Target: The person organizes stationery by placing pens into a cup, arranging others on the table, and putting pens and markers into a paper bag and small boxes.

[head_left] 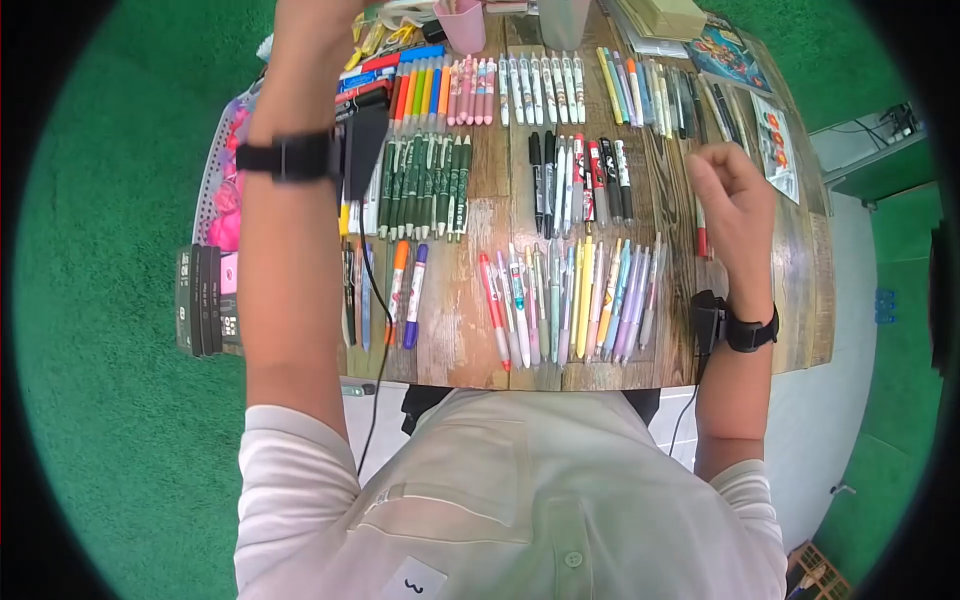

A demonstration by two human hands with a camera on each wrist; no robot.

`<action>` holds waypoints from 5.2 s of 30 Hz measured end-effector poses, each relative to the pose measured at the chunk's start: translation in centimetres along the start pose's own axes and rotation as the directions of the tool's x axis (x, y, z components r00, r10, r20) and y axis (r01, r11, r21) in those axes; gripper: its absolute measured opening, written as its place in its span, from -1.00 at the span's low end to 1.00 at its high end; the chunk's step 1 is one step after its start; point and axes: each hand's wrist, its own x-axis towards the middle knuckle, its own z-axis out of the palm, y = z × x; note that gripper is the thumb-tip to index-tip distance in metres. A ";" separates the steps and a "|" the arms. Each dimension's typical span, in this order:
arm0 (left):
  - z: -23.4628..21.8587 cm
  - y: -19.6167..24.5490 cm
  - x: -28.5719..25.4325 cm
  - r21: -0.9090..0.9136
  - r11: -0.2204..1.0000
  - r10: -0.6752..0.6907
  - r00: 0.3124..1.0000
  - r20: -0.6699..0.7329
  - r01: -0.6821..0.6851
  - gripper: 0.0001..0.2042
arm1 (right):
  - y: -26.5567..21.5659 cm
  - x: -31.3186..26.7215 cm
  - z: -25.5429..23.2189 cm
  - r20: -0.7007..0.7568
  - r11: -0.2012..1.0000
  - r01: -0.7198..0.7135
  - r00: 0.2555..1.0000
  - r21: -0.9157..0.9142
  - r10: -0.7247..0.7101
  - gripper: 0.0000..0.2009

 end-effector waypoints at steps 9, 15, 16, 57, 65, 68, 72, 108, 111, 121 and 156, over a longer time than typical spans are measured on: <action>-4.1 -14.2 9.4 0.260 0.960 -0.090 0.994 -0.058 0.102 -0.74 | 0.4 0.6 -0.8 -0.078 0.975 0.033 0.996 -0.221 -0.051 -0.78; -0.7 -15.2 6.3 0.412 0.888 -0.186 0.979 -0.083 0.203 -0.47 | 0.2 0.6 -1.1 -0.071 0.968 0.051 0.995 -0.247 -0.070 -0.79; -0.7 -15.5 6.3 0.413 0.887 -0.188 0.979 -0.082 0.205 -0.47 | 0.3 0.6 -1.1 -0.071 0.968 0.048 0.995 -0.246 -0.068 -0.79; 3.3 -1.5 -19.0 0.439 0.885 -0.303 0.905 0.300 0.151 -0.80 | -3.9 -2.4 2.2 0.554 0.878 0.228 0.831 -0.421 0.050 -0.83; 4.3 -2.1 -19.9 0.553 0.820 -0.412 0.823 0.392 0.147 -0.82 | -5.9 -3.3 6.8 0.581 0.704 0.294 0.788 -0.646 0.204 -0.76; 4.4 -2.4 -20.1 0.579 0.811 -0.391 0.817 0.424 0.087 -0.82 | -6.0 -3.4 7.4 0.576 0.687 0.274 0.777 -0.673 0.254 -0.72; 4.5 -3.1 -20.4 0.542 0.833 -0.380 0.824 0.420 0.108 -0.83 | -5.9 -3.5 7.8 0.574 0.647 0.290 0.769 -0.705 0.282 -0.68; 3.5 -2.5 -20.7 0.628 0.773 -0.385 0.723 0.574 -0.087 -0.86 | -4.4 -2.6 5.5 0.478 0.741 0.093 0.816 -0.665 0.326 -0.72; 3.2 -2.6 -20.4 0.644 0.761 -0.404 0.722 0.562 -0.075 -0.86 | -4.5 -2.9 6.1 0.503 0.744 0.139 0.815 -0.653 0.289 -0.72; 2.1 -1.9 -19.9 0.615 0.778 -0.490 0.735 0.468 0.126 -0.83 | -4.7 -2.8 5.7 0.504 0.775 0.113 0.815 -0.622 0.286 -0.75; 1.8 -3.0 -19.6 0.654 0.755 -0.454 0.753 0.477 0.041 -0.81 | -7.3 -4.3 11.7 0.623 0.698 0.302 0.737 -0.649 0.261 -0.65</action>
